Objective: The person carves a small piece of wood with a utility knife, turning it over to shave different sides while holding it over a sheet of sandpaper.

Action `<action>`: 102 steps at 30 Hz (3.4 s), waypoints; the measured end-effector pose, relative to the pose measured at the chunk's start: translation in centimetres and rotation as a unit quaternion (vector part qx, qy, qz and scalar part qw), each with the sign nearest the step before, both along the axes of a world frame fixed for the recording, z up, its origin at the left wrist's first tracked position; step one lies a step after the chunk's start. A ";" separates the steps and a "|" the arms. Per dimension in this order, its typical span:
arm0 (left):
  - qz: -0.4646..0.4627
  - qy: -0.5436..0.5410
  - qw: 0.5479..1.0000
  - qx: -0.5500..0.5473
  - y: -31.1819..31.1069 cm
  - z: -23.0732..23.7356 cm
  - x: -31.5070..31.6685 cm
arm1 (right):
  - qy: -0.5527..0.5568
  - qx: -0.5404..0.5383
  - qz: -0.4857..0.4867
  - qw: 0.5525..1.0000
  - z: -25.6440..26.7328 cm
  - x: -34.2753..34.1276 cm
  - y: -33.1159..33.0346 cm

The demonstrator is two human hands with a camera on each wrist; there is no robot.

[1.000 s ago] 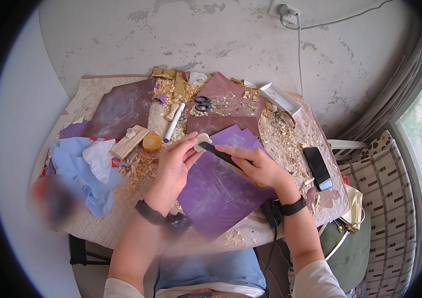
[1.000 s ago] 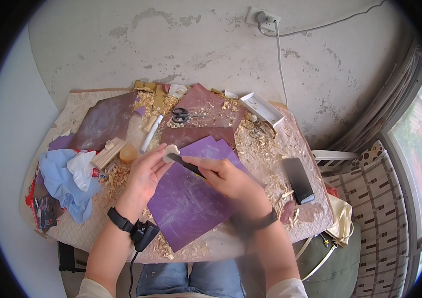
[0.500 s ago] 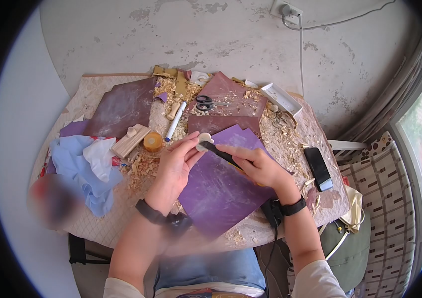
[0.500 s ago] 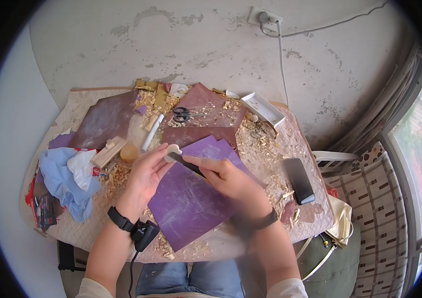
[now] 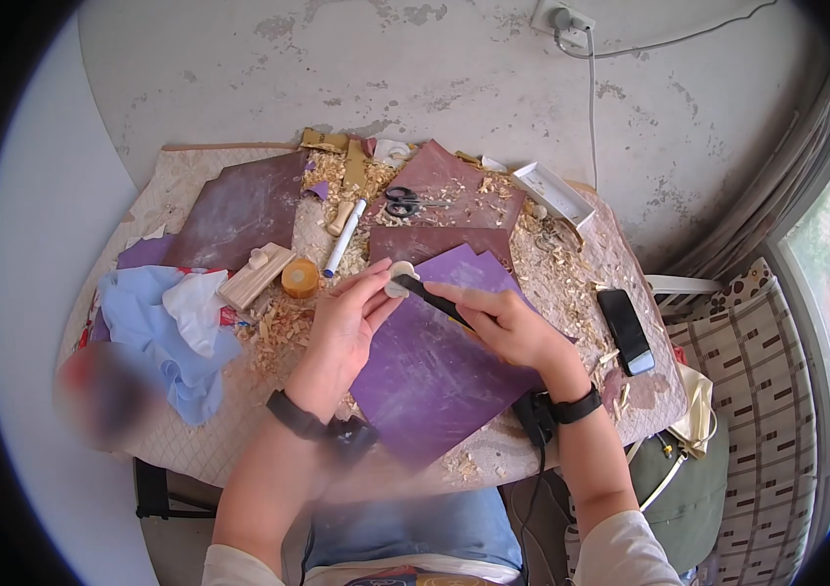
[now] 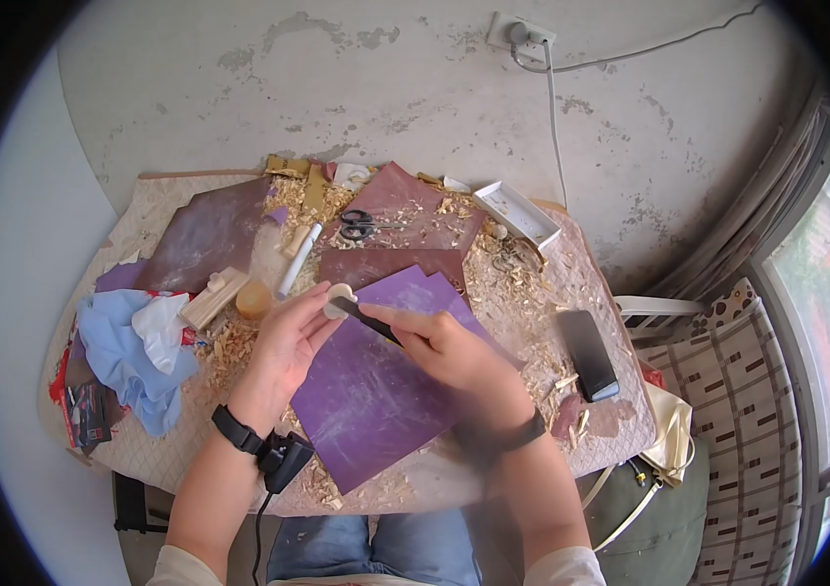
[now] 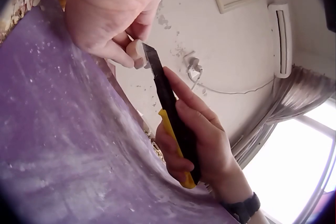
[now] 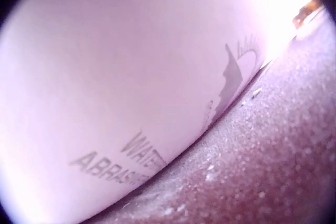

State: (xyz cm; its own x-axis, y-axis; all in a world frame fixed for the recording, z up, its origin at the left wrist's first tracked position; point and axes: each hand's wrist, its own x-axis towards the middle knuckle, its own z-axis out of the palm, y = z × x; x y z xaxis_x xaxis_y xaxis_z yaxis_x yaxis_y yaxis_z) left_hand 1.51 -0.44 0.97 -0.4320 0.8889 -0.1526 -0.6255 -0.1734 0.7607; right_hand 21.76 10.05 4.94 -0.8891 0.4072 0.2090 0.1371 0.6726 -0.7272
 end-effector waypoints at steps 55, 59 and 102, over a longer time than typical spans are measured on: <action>0.015 -0.002 1.000 -0.011 -0.2 0.5 0.4 | -0.013 -0.050 -0.004 0.999 0.2 -0.2 -0.5; 0.014 -0.005 1.000 -0.014 -0.1 0.5 0.4 | -0.028 -0.051 -0.003 0.998 0.5 0.0 -0.5; 0.014 -0.022 1.000 -0.008 0.2 -0.5 -0.3 | -0.035 0.010 -0.029 0.999 0.7 -0.1 -0.3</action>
State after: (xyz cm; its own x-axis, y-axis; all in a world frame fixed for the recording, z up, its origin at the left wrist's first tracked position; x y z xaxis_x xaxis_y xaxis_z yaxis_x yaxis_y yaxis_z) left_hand 1.18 -0.29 0.50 -0.4500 0.8734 -0.1861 -0.6528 -0.1796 0.7360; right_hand 21.69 9.76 5.64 -0.8771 0.4547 0.1549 0.2268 0.6762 -0.7009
